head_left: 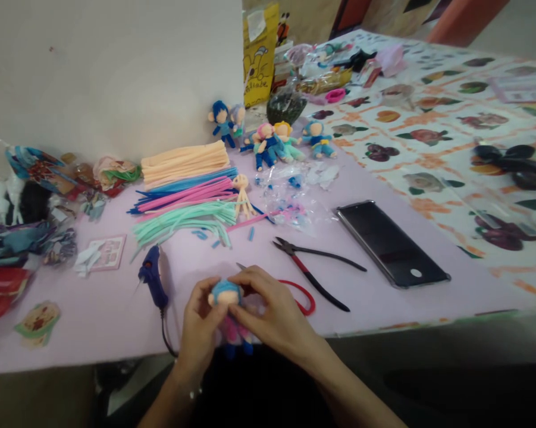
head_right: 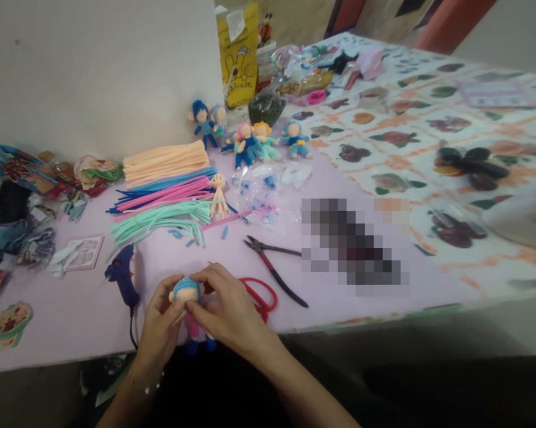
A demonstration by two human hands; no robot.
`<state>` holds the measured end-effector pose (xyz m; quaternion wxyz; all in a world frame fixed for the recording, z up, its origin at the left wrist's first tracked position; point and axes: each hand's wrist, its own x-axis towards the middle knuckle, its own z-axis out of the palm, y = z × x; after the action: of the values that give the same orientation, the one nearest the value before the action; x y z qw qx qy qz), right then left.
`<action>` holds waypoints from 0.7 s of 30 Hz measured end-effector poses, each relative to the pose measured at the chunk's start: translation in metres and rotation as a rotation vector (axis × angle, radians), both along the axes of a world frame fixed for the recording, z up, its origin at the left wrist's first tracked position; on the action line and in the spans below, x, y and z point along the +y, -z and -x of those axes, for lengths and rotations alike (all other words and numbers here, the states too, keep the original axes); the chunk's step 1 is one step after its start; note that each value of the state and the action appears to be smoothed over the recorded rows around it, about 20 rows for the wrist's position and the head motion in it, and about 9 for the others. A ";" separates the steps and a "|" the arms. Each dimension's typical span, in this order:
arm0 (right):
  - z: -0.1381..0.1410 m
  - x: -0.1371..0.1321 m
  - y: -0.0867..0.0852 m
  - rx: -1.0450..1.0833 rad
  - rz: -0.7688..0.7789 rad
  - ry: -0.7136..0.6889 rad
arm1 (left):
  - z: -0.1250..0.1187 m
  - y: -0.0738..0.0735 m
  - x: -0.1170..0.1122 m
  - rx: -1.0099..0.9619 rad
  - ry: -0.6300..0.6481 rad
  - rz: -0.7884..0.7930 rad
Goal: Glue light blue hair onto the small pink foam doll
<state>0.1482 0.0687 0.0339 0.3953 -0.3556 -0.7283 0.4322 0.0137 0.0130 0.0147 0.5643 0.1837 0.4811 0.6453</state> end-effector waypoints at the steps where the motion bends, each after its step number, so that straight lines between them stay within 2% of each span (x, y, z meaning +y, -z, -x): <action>1: -0.001 0.000 -0.001 0.019 0.003 -0.018 | 0.001 0.000 0.000 0.031 -0.004 0.005; 8: -0.004 -0.001 -0.011 0.079 0.084 -0.061 | 0.005 -0.003 -0.003 0.154 -0.014 -0.012; 21: 0.005 0.000 -0.012 0.141 0.145 -0.031 | 0.008 0.002 -0.006 0.178 -0.039 -0.003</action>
<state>0.1435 0.0683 0.0460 0.4121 -0.3407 -0.6710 0.5136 0.0056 0.0067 0.0131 0.5065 0.2318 0.5318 0.6379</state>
